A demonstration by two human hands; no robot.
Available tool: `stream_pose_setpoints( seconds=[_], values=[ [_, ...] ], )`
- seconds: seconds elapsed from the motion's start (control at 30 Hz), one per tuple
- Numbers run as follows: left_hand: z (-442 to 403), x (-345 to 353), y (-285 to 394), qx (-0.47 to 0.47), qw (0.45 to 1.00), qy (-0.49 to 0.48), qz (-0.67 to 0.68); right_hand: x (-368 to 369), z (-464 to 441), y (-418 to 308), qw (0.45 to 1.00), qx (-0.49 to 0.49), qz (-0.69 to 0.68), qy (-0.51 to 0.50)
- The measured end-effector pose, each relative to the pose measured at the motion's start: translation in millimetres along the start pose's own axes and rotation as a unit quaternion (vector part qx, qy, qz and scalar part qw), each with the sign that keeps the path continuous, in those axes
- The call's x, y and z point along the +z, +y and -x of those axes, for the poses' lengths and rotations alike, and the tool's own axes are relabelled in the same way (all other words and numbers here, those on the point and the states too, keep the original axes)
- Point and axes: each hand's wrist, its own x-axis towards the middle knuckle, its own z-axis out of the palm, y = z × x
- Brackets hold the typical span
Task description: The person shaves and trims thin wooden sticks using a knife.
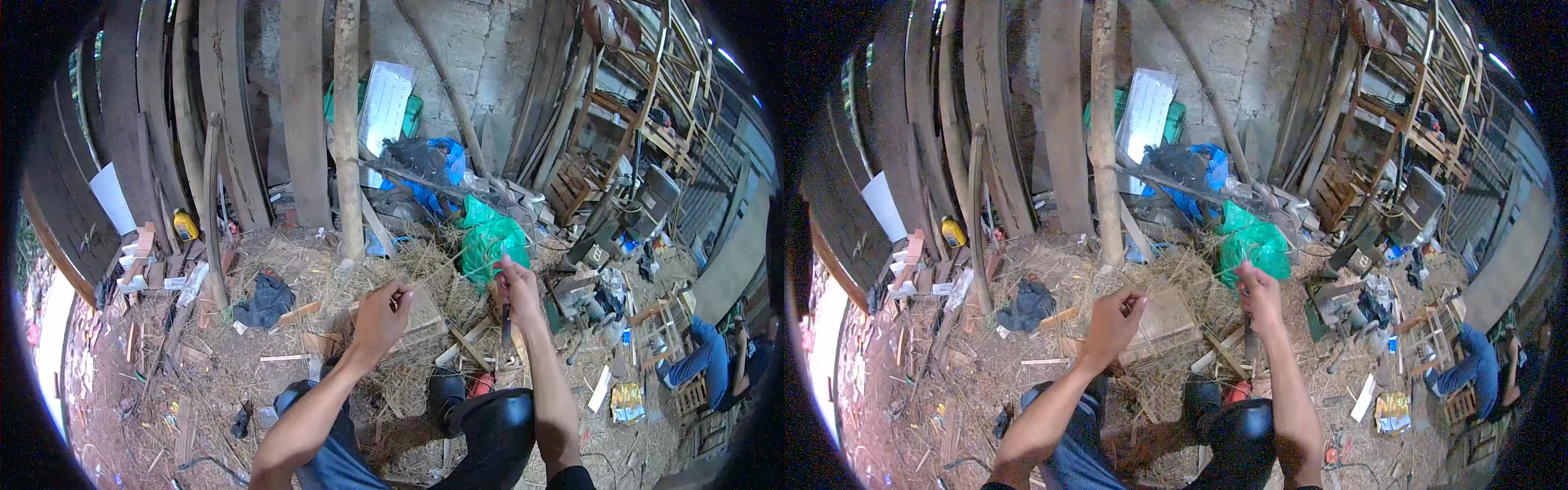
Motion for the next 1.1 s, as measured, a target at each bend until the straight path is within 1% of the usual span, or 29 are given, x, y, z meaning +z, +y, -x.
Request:
stream_pose_setpoints(
  seconds=[0.07, 0.2, 0.27, 0.33, 0.4, 0.47, 0.5, 0.57, 0.6, 0.67, 0.73, 0.8, 0.83, 0.87, 0.9, 0.93, 1.0, 1.03, 1.1],
  values=[
    [-2, -3, 7, -0.023, 1.0, -0.008, 0.002, 7, -3, 5, 0.991, -0.051, 0.125, 0.015],
    [-2, 2, 5, -0.003, 0.999, -0.02, -0.026, 31, 5, -2, 0.995, -0.087, 0.032, 0.025],
    [-1, 4, 7, 0.017, 0.999, -0.026, -0.025, 38, 8, -3, 0.997, -0.067, 0.02, 0.026],
    [-1, 6, 6, 0.008, 0.999, -0.032, -0.027, 39, 8, 0, 0.997, -0.07, 0.038, -0.021],
    [-2, 7, 4, -0.003, 0.999, -0.035, -0.03, 44, 9, 1, 0.998, -0.064, 0.018, -0.022],
    [-2, 9, 0, -0.001, 1.0, -0.022, -0.017, 49, 11, 4, 0.992, -0.108, 0.064, -0.032],
    [-2, 9, -1, -0.004, 1.0, -0.022, -0.018, 54, 15, 4, 0.992, -0.105, 0.064, -0.033],
    [-3, 11, -1, 0.008, 1.0, -0.02, -0.009, 66, 24, 5, 0.976, -0.099, 0.188, -0.05],
    [-3, 12, -3, 0.006, 1.0, -0.023, -0.009, 69, 25, 10, 0.976, -0.096, 0.187, -0.048],
    [-7, 14, -8, -0.017, 0.999, -0.032, 0.014, 73, 22, 26, 0.974, -0.059, 0.194, -0.1],
    [-9, 12, -11, -0.012, 0.999, -0.036, 0.0, 75, 18, 34, 0.976, -0.041, 0.185, -0.104],
    [-11, 12, -14, -0.006, 0.999, -0.038, -0.013, 80, 17, 33, 0.972, -0.1, 0.188, -0.102],
    [-13, 13, -17, 0.005, 1.0, -0.025, -0.003, 84, 20, 31, 0.972, -0.101, 0.188, -0.102],
    [-16, 15, -19, 0.017, 1.0, -0.012, 0.008, 88, 26, 28, 0.987, -0.049, 0.094, -0.123],
    [-18, 17, -22, 0.02, 1.0, -0.011, 0.008, 90, 30, 24, 0.99, 0.004, -0.001, -0.144],
    [-20, 19, -25, 0.015, 1.0, -0.001, 0.026, 88, 27, 28, 0.989, 0.0, -0.002, -0.145],
    [-20, 20, -27, 0.015, 0.999, 0.008, 0.043, 86, 20, 37, 0.965, 0.024, 0.078, -0.248],
    [-20, 19, -26, 0.014, 0.999, -0.001, 0.035, 89, 24, 39, 0.969, 0.002, 0.056, -0.24],
    [-20, 20, -26, 0.013, 1.0, -0.009, 0.025, 91, 27, 35, 0.969, -0.006, 0.057, -0.24]
  ],
)
